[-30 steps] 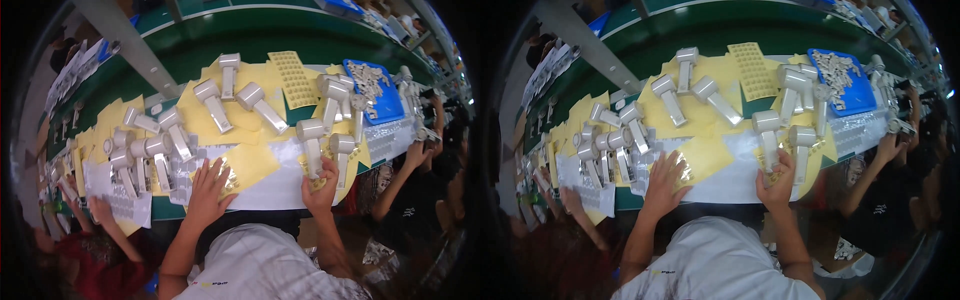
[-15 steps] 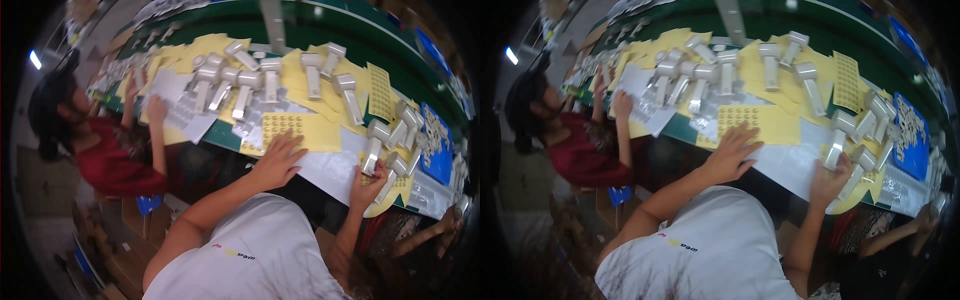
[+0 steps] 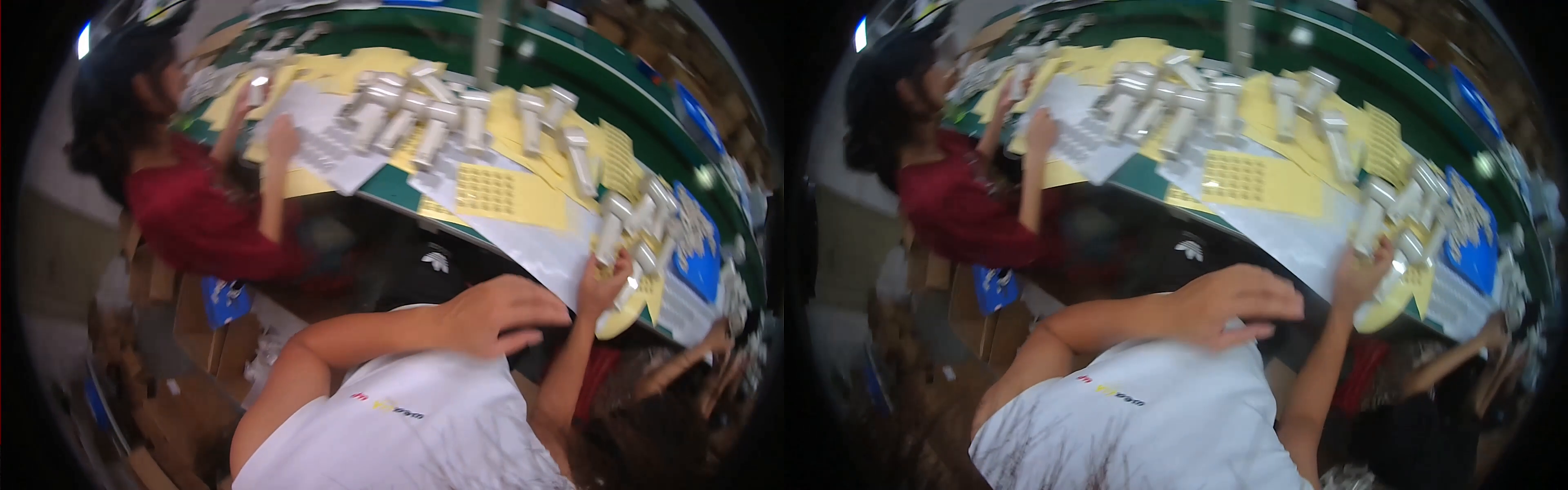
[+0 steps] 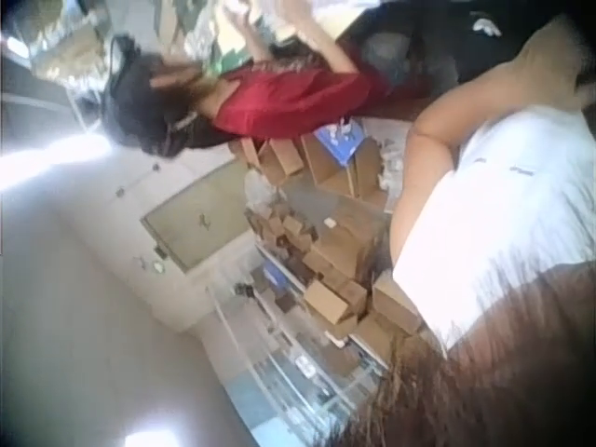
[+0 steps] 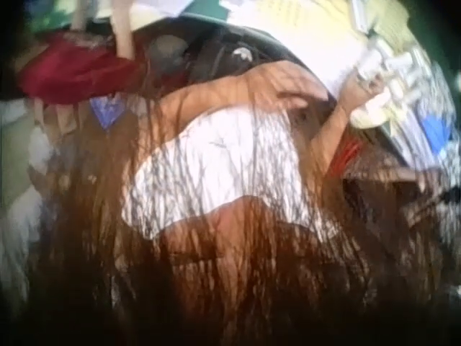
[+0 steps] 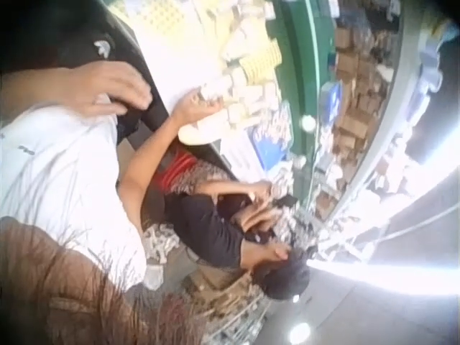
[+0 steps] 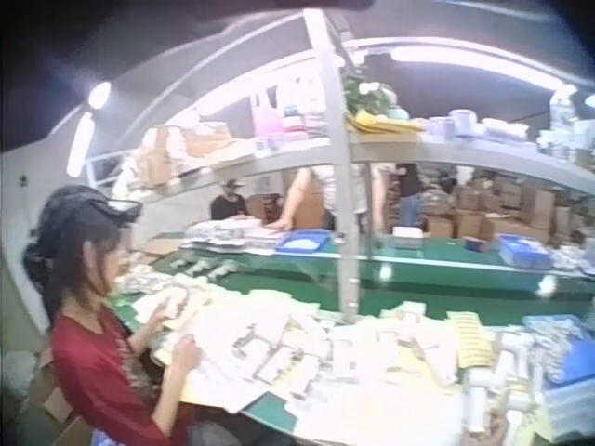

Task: The person applies labels from a sticker sheet onto white handheld electronic devices by hand, working at an assembly line.

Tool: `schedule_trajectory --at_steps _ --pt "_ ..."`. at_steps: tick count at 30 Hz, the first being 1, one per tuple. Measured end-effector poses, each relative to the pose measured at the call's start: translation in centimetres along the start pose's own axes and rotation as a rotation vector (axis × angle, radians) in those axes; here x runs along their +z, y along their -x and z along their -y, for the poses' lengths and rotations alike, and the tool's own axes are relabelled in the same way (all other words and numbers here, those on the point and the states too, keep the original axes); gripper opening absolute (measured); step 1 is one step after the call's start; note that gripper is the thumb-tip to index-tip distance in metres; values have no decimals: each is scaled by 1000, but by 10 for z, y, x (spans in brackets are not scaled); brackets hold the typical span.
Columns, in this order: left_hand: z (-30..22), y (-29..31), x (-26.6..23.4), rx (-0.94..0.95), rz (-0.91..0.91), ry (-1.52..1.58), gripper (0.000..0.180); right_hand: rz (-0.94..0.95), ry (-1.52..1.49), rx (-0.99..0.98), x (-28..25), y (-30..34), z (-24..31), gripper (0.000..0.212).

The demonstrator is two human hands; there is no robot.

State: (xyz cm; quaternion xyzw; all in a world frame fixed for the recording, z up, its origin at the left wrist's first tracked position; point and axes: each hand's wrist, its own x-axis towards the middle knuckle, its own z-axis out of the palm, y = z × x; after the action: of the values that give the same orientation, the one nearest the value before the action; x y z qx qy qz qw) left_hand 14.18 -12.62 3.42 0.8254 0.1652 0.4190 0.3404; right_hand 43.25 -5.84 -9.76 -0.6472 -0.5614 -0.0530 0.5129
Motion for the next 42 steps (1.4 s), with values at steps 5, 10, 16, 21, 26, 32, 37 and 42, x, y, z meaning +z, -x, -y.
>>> schedule_trajectory --at_steps 5,10,16,21,26,32,37,42 --pt "-92 -55 -26 473 150 379 26 7 -123 -112 21 -17 55 53" --pt "-69 -57 -55 350 246 692 25 117 -205 -39 58 -45 73 48" --pt "-18 -27 -69 -325 -24 805 33 129 -64 -28 114 -86 61 49" --pt "87 -11 -66 -251 -21 -405 27 200 -22 117 113 -93 49 51" --pt "123 -18 -69 -350 64 -490 32 209 -218 83 109 -77 75 57" --pt "143 -21 -74 -433 194 -506 41 95 -90 27 16 -27 74 44" --pt "140 -22 -76 -422 207 -496 38 68 0 180 -9 -30 68 44" --pt "133 -32 -74 -457 228 -532 34 -22 9 167 -51 -25 44 47"
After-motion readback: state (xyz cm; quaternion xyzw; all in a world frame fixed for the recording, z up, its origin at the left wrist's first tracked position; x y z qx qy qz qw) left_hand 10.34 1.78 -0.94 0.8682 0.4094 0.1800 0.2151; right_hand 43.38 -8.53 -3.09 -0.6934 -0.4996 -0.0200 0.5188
